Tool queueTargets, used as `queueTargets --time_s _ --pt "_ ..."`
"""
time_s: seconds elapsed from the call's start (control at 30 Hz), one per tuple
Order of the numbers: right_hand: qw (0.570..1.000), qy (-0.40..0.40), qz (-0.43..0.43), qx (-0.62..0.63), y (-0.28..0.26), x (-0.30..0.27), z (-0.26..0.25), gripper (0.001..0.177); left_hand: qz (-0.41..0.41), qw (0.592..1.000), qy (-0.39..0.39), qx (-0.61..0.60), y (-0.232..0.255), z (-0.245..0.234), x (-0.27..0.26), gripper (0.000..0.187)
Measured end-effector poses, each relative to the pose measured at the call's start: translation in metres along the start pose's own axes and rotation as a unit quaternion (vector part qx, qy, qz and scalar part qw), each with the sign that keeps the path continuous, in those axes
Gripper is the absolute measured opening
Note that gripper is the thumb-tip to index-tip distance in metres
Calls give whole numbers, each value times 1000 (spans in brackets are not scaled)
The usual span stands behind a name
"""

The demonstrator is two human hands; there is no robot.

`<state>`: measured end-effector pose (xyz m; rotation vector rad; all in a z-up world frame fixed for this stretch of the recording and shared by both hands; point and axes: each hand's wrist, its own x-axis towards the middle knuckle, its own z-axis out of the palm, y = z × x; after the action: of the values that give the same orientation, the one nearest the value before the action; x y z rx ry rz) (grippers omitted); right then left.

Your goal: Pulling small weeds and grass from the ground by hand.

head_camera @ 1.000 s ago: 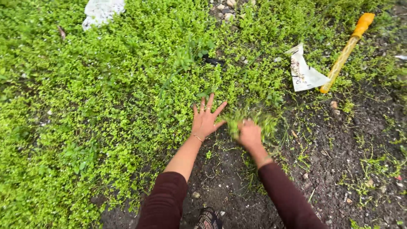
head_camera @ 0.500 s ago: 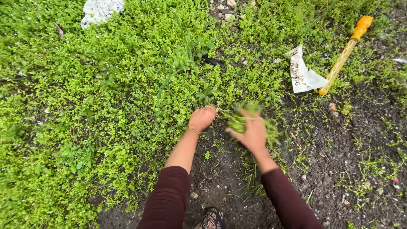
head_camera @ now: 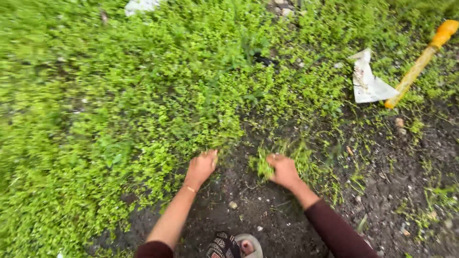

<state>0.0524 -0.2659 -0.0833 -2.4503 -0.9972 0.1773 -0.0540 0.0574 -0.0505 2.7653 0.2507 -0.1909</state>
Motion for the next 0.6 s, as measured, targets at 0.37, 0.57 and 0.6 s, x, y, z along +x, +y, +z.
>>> queueTargets --time_s 0.37,0.57,0.6 --pt "997 -47 18 -51 -136 191 -21 88 -62 992 110 28 -31 -38 -5 29" --pt "992 -6 7 -129 -94 191 40 59 -97 988 111 37 -16 -73 27 42" --pt "990 13 -15 -137 -83 192 49 48 -100 988 105 43 -3 -89 33 51"
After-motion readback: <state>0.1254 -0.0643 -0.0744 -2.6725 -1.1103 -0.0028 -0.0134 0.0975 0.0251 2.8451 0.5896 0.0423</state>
